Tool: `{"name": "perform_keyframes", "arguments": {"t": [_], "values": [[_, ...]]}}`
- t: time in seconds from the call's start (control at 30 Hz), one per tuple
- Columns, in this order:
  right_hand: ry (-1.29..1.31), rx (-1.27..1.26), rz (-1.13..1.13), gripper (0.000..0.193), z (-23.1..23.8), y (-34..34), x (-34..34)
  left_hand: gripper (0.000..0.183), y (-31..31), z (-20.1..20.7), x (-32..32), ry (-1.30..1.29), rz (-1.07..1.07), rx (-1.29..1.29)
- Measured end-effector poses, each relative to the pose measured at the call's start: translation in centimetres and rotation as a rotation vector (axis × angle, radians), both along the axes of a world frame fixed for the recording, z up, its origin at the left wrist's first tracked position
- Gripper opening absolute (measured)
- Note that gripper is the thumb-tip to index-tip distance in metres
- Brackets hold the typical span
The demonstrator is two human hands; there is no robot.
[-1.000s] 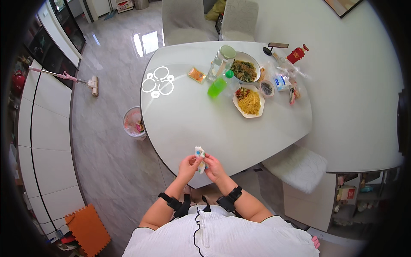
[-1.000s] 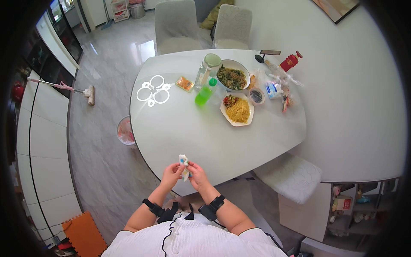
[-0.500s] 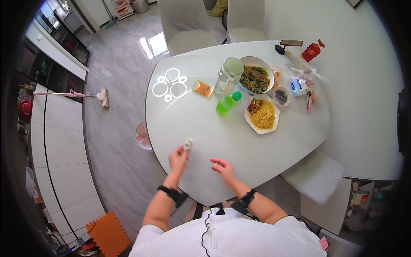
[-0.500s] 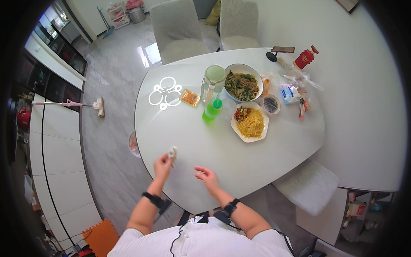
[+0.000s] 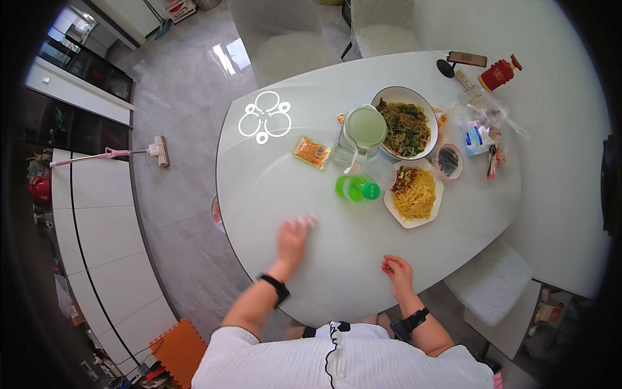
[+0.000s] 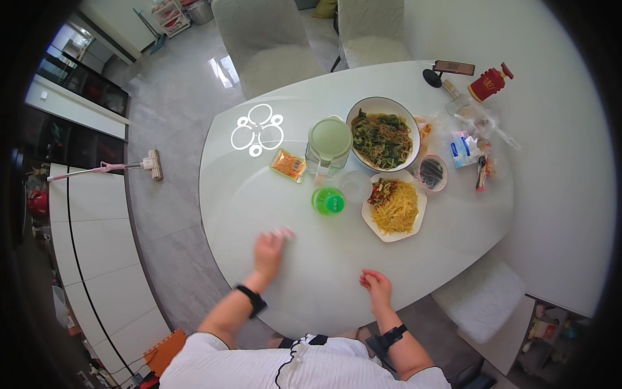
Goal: The person cleans a dining table using a cloth, wiping the surface around plates of food and a green bottle. They move to the kitchen sink to rinse the cloth under running water, then return to the table to continue wiping the surface and edges.
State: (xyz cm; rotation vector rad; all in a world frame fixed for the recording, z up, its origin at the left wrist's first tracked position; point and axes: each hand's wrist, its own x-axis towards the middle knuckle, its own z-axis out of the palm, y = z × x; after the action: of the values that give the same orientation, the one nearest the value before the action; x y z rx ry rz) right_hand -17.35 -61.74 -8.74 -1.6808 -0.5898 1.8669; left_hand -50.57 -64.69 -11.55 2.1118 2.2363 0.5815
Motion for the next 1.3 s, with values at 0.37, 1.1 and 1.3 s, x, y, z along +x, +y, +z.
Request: {"name": "perform_keyframes", "arguments": {"t": [0.37, 1.1, 1.3], "values": [[-0.072, 0.127, 0.241, 0.017, 0.8, 1.1, -2.1, 0.023, 9.0, 0.3, -18.4, 0.106, 0.521, 0.248], [-0.108, 0.126, 0.231, 0.017, -0.1, 1.9, -1.5, 0.036, 10.4, -0.9, -21.5, 0.028, 0.633, 0.114], [-0.136, 0.151, 0.206, 0.017, -0.7, 1.4, -0.7, 0.041, 9.3, -0.7, -4.4, -0.031, 0.292, 0.044]]}}
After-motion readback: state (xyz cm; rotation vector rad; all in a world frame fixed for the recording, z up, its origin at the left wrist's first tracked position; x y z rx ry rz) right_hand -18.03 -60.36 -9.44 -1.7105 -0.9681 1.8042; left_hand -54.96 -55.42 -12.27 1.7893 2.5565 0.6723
